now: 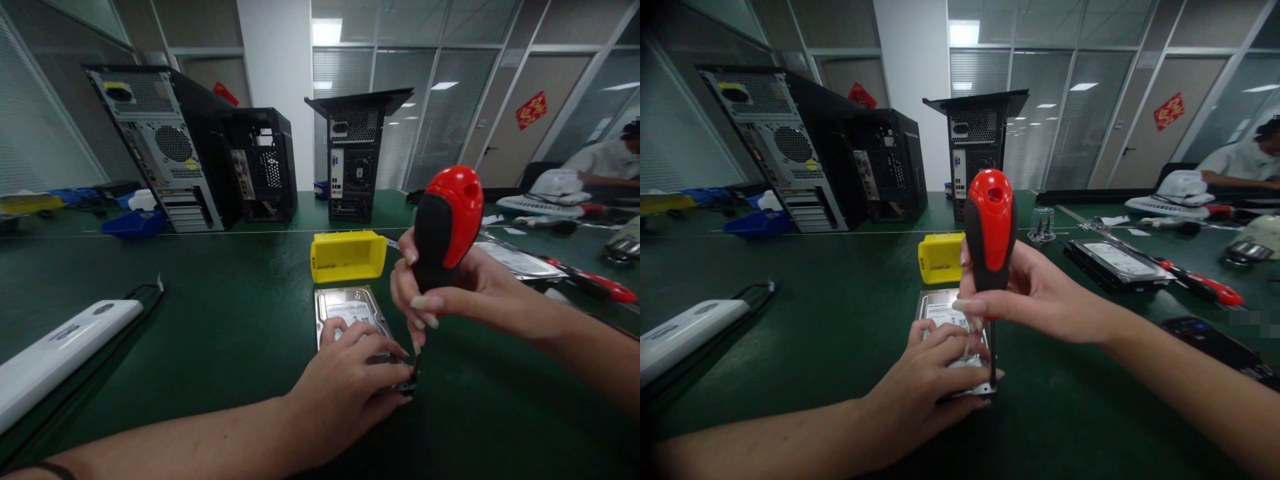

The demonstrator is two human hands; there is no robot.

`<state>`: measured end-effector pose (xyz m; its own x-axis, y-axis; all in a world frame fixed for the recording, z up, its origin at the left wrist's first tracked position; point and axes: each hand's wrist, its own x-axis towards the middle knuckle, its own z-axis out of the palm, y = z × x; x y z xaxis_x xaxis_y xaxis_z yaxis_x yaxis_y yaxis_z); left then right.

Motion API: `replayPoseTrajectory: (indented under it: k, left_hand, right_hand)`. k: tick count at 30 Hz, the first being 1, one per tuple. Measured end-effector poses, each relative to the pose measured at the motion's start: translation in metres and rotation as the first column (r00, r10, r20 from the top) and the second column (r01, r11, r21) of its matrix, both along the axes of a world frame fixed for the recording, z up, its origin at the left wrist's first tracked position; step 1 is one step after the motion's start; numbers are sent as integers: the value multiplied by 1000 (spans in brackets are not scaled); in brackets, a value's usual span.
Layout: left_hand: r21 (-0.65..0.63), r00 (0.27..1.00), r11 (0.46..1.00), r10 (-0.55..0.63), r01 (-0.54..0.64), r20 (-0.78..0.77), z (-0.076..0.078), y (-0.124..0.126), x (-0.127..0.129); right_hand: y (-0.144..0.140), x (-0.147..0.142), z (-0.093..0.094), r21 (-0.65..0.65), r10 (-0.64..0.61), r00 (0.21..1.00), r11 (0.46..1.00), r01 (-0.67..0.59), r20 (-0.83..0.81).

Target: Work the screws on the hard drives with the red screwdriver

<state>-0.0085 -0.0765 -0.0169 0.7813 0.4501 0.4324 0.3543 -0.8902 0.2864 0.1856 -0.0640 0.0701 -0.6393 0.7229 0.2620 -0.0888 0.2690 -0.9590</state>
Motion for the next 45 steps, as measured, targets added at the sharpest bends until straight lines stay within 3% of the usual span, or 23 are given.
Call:
replayPoseTrajectory:
  k: [28,45]
  left_hand:
    - [-7,1000,1000,5,-5,-26,0,0,-1]
    - [5,1000,1000,-1,1,-31,0,2,0]
  right_hand:
    - [-2,1,-1,-26,21,1000,999,-22,-18]
    - [-3,1,-5,-62,81,989,994,-90,-124]
